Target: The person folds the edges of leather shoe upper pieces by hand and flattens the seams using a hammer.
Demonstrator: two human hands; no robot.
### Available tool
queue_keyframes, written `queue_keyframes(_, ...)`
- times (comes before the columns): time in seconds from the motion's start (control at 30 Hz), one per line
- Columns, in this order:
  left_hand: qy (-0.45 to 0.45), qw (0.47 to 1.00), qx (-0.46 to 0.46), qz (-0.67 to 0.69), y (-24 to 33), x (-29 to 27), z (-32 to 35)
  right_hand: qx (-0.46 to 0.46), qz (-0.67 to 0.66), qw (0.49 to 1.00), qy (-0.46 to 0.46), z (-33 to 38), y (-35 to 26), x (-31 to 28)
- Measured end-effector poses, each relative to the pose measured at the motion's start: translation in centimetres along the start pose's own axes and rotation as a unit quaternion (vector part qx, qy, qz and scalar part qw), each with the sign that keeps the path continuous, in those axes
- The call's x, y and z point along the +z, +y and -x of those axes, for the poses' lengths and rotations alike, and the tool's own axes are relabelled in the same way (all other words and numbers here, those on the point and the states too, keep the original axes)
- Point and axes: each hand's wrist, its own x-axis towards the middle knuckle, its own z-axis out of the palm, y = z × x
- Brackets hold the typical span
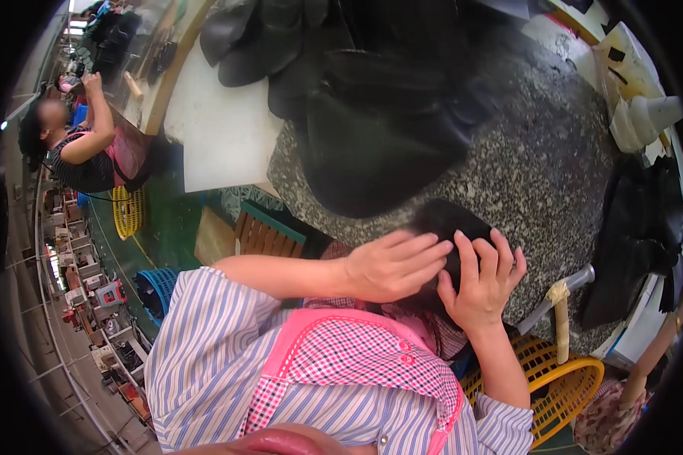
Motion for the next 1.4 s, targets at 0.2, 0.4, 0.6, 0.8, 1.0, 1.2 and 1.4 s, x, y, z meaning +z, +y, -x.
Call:
queue_keyframes(0.2,0.007,0.999,0.030,-0.013,-0.1,0.2,-0.6,0.017,0.007,1.000,0.011,0.4,0.1,0.1)
queue_keyframes(0.4,-0.005,0.998,0.045,-0.033,-0.5,-0.3,-0.1,0.020,0.045,0.999,0.005,0.1,-0.8,0.1)
queue_keyframes(0.6,-0.037,0.998,0.052,-0.022,-0.5,-0.5,-0.3,0.013,0.013,1.000,0.000,0.4,-0.3,0.1)
queue_keyframes(0.8,-0.071,0.995,0.063,0.023,0.5,1.3,-2.5,0.031,-0.119,0.991,0.060,1.3,2.0,-3.3)
queue_keyframes(1.0,-0.061,0.993,0.066,-0.078,1.5,1.0,-2.6,0.257,0.067,0.949,0.170,9.7,7.2,-6.0)
queue_keyframes(1.2,-0.071,0.994,0.062,-0.063,1.6,1.6,-1.1,0.260,0.073,0.958,0.092,11.0,8.8,-3.7)
queue_keyframes(1.4,-0.082,0.993,0.073,-0.043,1.7,1.0,-2.5,0.331,-0.172,0.910,0.183,9.3,6.9,-5.9)
